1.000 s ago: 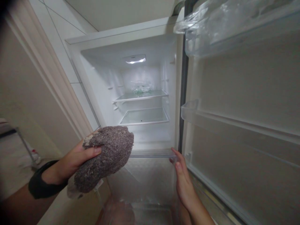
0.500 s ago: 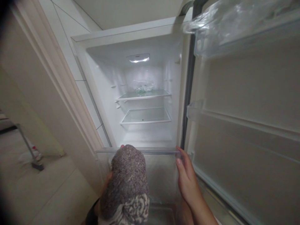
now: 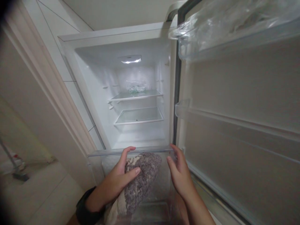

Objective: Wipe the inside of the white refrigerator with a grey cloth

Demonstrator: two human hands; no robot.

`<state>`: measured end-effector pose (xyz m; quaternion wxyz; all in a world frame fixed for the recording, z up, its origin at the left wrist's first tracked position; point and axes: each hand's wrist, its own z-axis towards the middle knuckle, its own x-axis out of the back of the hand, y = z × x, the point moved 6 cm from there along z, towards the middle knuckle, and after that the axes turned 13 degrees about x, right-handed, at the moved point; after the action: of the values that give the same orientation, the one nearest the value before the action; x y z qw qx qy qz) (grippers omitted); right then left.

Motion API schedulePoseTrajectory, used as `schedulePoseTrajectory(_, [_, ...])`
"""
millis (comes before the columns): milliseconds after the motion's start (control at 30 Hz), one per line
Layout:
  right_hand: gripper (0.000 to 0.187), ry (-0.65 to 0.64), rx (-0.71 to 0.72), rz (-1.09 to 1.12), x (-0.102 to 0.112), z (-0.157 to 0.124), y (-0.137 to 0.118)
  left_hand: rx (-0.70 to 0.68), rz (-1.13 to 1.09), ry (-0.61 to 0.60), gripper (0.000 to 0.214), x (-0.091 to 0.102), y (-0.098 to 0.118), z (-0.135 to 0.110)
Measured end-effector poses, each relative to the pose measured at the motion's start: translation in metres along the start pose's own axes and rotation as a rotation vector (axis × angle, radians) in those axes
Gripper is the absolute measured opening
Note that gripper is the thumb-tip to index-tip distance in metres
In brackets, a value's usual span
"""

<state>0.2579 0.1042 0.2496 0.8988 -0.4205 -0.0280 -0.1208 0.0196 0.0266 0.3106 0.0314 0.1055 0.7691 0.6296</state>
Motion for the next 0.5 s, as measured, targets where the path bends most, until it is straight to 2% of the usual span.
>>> schedulePoseTrajectory(100, [0.049, 0.047, 0.181, -0.151, 0.009, -0.005, -0.020, 0.001, 0.104, 0.004, 0.068, 0.004, 0.004, -0.004])
schedulePoseTrajectory(167, [0.044, 0.169, 0.345, -0.289, 0.018, -0.019, -0.039, 0.005, 0.025, -0.046, 0.064, 0.007, 0.003, -0.003])
schedulePoseTrajectory(233, [0.027, 0.242, 0.423, -0.254, 0.020, -0.037, -0.050, 0.008, -0.104, -0.117, 0.062, 0.010, 0.001, -0.001])
schedulePoseTrajectory(267, [0.019, 0.235, 0.386, -0.135, 0.017, -0.045, -0.050, 0.004, -0.165, -0.145, 0.061, 0.011, 0.000, 0.000])
schedulePoseTrajectory(333, [0.016, 0.176, 0.163, 0.215, -0.001, -0.055, -0.040, -0.015, -0.263, -0.174, 0.058, 0.012, -0.001, 0.000])
schedulePoseTrajectory(433, [0.023, 0.071, -0.278, 0.602, -0.045, -0.067, -0.029, -0.022, -0.330, -0.175, 0.052, 0.010, -0.001, -0.003])
schedulePoseTrajectory(500, [0.035, -0.002, -0.459, 0.744, -0.073, -0.072, -0.036, 0.009, -0.311, -0.200, 0.054, 0.007, -0.001, -0.005])
